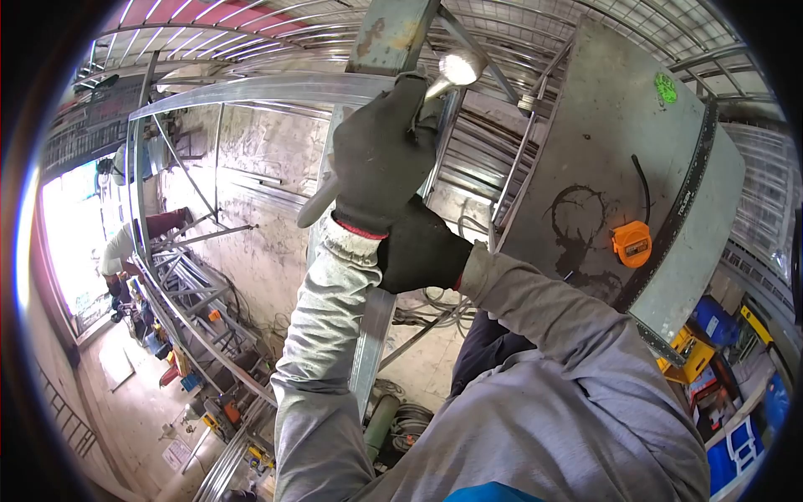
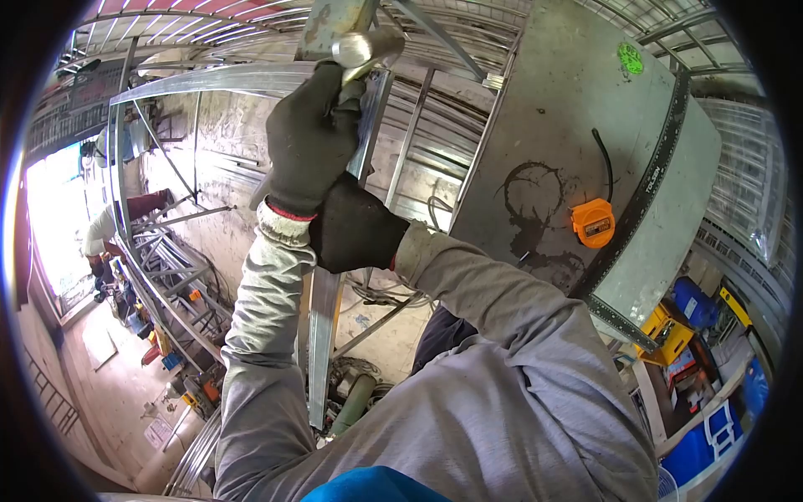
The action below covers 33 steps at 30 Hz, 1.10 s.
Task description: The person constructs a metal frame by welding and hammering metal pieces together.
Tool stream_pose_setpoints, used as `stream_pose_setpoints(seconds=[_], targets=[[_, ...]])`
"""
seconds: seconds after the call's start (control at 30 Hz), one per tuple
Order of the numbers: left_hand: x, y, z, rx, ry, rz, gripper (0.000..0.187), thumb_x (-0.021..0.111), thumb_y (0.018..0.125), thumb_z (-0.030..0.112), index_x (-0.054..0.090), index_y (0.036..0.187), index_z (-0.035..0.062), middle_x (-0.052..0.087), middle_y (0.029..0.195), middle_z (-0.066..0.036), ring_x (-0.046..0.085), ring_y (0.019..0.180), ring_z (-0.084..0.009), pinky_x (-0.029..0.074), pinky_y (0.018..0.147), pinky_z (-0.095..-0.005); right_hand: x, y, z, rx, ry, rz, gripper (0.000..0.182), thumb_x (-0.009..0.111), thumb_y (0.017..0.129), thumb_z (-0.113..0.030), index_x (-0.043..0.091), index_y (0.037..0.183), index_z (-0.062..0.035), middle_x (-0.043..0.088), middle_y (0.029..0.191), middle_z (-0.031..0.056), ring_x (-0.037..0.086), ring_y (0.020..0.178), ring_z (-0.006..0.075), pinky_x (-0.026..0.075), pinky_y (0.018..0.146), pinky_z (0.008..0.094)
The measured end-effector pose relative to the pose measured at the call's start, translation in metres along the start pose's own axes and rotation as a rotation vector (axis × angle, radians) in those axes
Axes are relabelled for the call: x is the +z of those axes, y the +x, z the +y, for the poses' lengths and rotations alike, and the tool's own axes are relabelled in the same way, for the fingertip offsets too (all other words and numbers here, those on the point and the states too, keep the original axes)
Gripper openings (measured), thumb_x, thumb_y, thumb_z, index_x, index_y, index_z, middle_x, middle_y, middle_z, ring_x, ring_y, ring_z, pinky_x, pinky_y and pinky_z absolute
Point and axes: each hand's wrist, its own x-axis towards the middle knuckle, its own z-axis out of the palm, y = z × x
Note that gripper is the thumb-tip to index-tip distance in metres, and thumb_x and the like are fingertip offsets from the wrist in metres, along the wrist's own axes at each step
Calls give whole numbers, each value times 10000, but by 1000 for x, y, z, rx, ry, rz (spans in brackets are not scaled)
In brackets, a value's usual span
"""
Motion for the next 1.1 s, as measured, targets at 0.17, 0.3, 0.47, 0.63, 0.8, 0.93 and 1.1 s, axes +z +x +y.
stream_pose_setpoints(seconds=[0.17, 0.3, 0.47, 0.63, 0.8, 0.93, 1.1], targets=[[-11, -2, -6, -43, 53, 29, 144, 694, 998, 187, 721, 1109, 100, 716, 840, -185, 710, 746, -428, 546, 634, -469, 9, 1, 6, 6, -20, -59, 264, 673, 874, -326, 745, 891, -73, 719, 825, 126, 678, 825, 380, 488, 875, 519], [-20, -21, -20, -110, -14, -7, 248, 686, 1012, 198, 738, 1233, 98, 741, 874, -200, 737, 765, -416, 560, 652, -438, 7, 2, 6, -167, -304, -81, 285, 701, 800, -344, 770, 909, -91, 714, 856, 117, 671, 876, 353, 500, 912, 521], [-14, -33, -21, -160, -50, 46, 197, 736, 915, 163, 701, 1105, 126, 685, 794, -166, 701, 719, -408, 541, 623, -481, -5, 1, -2, -50, -294, -364, 269, 692, 721, -337, 780, 863, -126, 710, 882, 81, 669, 944, 343, 503, 1006, 524], [-19, -30, -19, -94, 24, 31, 185, 724, 911, 164, 698, 1090, 126, 685, 799, -168, 699, 728, -416, 541, 630, -487, -3, 5, -2, -189, -388, -118, 199, 694, 718, -318, 758, 773, -137, 686, 800, 79, 667, 883, 343, 514, 966, 526], [-21, -34, -20, -167, 6, -37, 177, 724, 921, 197, 695, 1079, 124, 704, 838, -167, 710, 782, -423, 553, 657, -507, -4, 4, 0, -189, -390, -147, 262, 711, 800, -345, 795, 916, -126, 755, 942, 114, 706, 976, 348, 485, 1034, 539], [-45, -30, -18, -211, 79, 5, 193, 716, 945, 194, 702, 1120, 114, 716, 859, -196, 718, 811, -436, 554, 669, -508, -3, 11, -1, -71, -308, -386, 238, 763, 779, -360, 806, 850, -136, 763, 951, 89, 705, 940, 287, 475, 1022, 480], [-127, -87, -10, -604, -255, -19, 240, 658, 1030, 232, 691, 1133, 17, 649, 751, -209, 677, 680, -391, 508, 641, -464, 0, 19, -3, -207, -256, -226, 211, 780, 832, -356, 787, 802, -147, 741, 931, 64, 679, 1015, 253, 456, 1042, 464]])
